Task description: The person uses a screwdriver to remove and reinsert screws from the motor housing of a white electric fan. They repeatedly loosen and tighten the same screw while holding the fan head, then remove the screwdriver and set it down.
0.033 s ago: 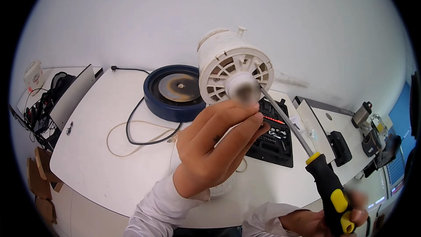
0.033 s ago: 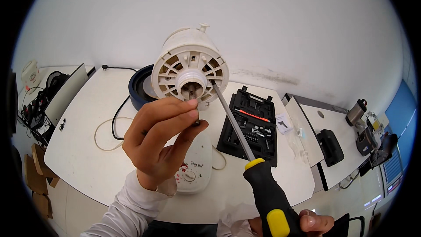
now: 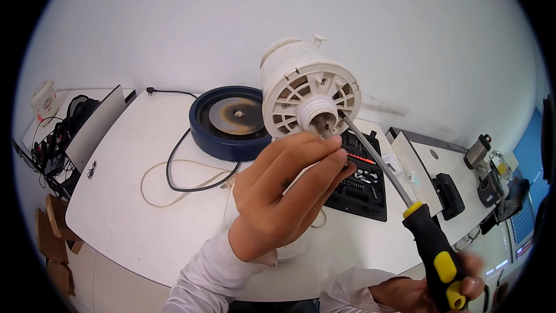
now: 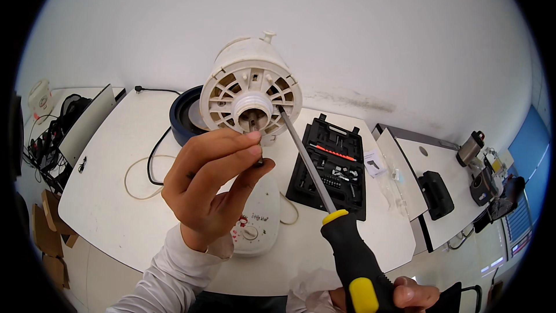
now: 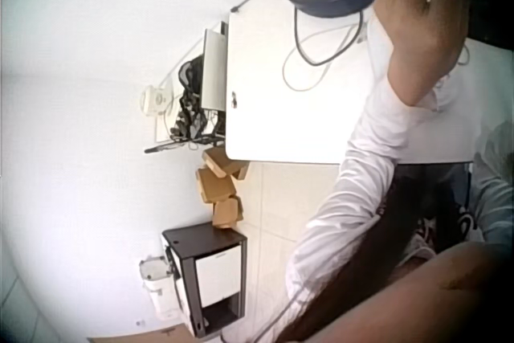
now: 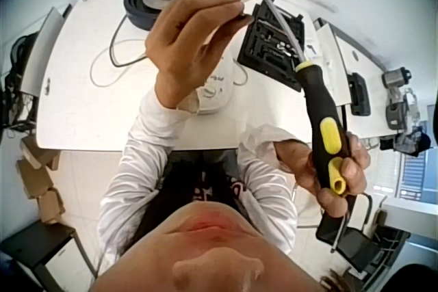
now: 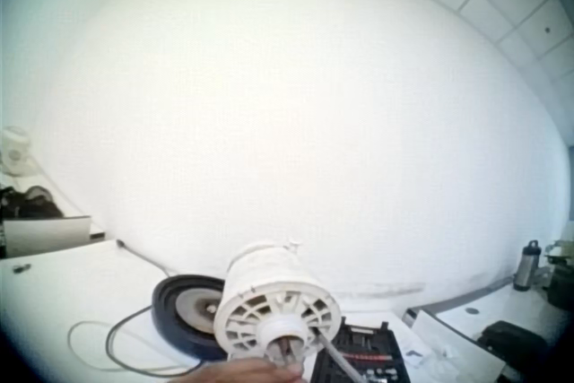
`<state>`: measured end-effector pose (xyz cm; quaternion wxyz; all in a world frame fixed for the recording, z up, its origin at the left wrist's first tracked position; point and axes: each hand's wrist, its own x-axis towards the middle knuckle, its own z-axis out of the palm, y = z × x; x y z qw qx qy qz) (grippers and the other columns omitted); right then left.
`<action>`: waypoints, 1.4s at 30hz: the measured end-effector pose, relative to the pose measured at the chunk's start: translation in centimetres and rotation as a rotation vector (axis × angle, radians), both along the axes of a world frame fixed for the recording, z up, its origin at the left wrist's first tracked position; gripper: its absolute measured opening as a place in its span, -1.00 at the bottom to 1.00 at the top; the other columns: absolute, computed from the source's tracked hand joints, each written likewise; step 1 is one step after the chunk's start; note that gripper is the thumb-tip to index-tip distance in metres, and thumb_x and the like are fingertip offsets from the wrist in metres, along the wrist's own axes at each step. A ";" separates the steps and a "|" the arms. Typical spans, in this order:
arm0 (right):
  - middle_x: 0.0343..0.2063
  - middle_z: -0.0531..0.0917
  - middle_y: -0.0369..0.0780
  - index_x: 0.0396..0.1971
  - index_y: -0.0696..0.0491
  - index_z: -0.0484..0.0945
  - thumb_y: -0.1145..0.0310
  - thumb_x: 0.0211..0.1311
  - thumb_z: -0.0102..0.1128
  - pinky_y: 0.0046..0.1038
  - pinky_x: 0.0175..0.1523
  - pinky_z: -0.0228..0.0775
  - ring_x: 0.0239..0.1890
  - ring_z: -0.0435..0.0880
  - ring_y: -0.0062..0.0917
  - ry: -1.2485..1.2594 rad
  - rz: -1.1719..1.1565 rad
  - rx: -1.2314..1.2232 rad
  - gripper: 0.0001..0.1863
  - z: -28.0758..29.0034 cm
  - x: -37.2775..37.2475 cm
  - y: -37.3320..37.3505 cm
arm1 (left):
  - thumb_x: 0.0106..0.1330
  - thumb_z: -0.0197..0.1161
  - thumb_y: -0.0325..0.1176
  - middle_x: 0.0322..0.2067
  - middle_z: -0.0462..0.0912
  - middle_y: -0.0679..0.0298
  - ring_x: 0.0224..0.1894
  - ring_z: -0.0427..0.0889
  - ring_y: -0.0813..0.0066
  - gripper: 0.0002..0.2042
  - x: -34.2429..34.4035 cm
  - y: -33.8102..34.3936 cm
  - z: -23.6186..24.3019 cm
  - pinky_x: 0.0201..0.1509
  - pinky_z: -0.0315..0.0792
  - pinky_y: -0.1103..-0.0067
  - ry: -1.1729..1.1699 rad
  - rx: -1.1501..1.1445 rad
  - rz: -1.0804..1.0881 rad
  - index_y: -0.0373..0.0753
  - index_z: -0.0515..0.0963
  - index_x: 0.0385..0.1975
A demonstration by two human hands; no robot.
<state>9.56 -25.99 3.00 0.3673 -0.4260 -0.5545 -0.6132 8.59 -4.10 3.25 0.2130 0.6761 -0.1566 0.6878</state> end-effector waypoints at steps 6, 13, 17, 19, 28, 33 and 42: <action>-0.19 0.41 -0.08 -0.26 -0.09 0.27 0.35 0.05 0.21 -0.26 -0.05 0.41 -0.16 0.49 -0.15 0.121 0.115 0.028 -0.69 1.1 -1.1 1.3 | -0.22 0.39 -0.62 -0.37 0.57 0.20 -0.37 0.55 0.37 -0.72 0.5 -0.6 0.2 -0.32 0.47 0.57 -0.026 -0.003 -0.023 -0.32 0.54 -0.43; -0.20 0.36 -0.13 -0.08 -0.23 0.37 0.21 -0.04 0.31 -0.51 -0.31 0.36 -0.29 0.46 -0.30 0.203 0.115 0.010 -0.53 1.2 -0.3 0.8 | -0.23 0.39 -0.61 -0.37 0.57 0.21 -0.37 0.54 0.37 -0.72 0.1 -0.2 0.2 -0.32 0.45 0.56 -0.010 0.001 0.031 -0.31 0.54 -0.44; -0.27 0.35 -0.19 0.01 -0.14 0.26 0.21 0.00 0.28 -0.46 -0.32 0.33 -0.34 0.45 -0.35 0.157 -0.061 0.213 -0.45 0.6 -0.8 2.0 | -0.22 0.38 -0.60 -0.38 0.56 0.21 -0.40 0.54 0.36 -0.73 0.6 -0.2 0.1 -0.38 0.45 0.57 -0.021 0.013 0.010 -0.32 0.53 -0.45; -0.24 0.38 -0.18 0.05 -0.07 0.18 0.24 0.09 0.17 -0.41 -0.21 0.35 -0.25 0.47 -0.32 0.128 -0.056 0.169 -0.46 0.8 -0.8 2.0 | -0.22 0.35 -0.56 -0.42 0.55 0.20 -0.47 0.53 0.33 -0.76 0.4 0.4 0.4 -0.48 0.44 0.58 -0.059 0.054 0.043 -0.35 0.52 -0.47; -0.07 0.41 -0.08 -0.40 -0.01 0.28 0.70 -0.04 0.10 -0.20 0.20 0.07 0.05 0.35 -0.32 0.111 0.322 -0.265 -0.70 0.4 -1.1 -0.1 | -0.19 0.33 -0.65 -0.36 0.57 0.21 -0.38 0.55 0.41 -0.71 0.3 -0.2 0.0 -0.36 0.44 0.61 -0.002 0.008 0.045 -0.27 0.52 -0.39; -0.16 0.43 -0.17 -0.47 -0.04 0.25 0.72 -0.07 0.11 -0.20 0.16 0.11 -0.02 0.40 -0.45 0.153 0.298 -0.193 -0.67 0.1 -1.3 0.4 | -0.24 0.28 -0.60 -0.35 0.54 0.23 -0.42 0.53 0.50 -0.68 -2.7 -2.0 0.2 -0.40 0.42 0.63 0.142 0.101 -0.076 -0.19 0.53 -0.38; -0.12 0.43 -0.41 -0.38 -0.13 0.43 0.52 -0.15 0.23 -0.31 0.22 0.16 0.19 0.16 -0.34 0.228 0.257 -0.394 -0.71 1.1 -2.1 -0.5 | 0.10 0.10 -0.39 -0.14 0.54 0.24 -0.47 0.46 0.62 -0.72 -3.6 -5.1 0.5 -0.47 0.37 0.80 0.115 0.341 -0.126 -0.20 0.51 -0.15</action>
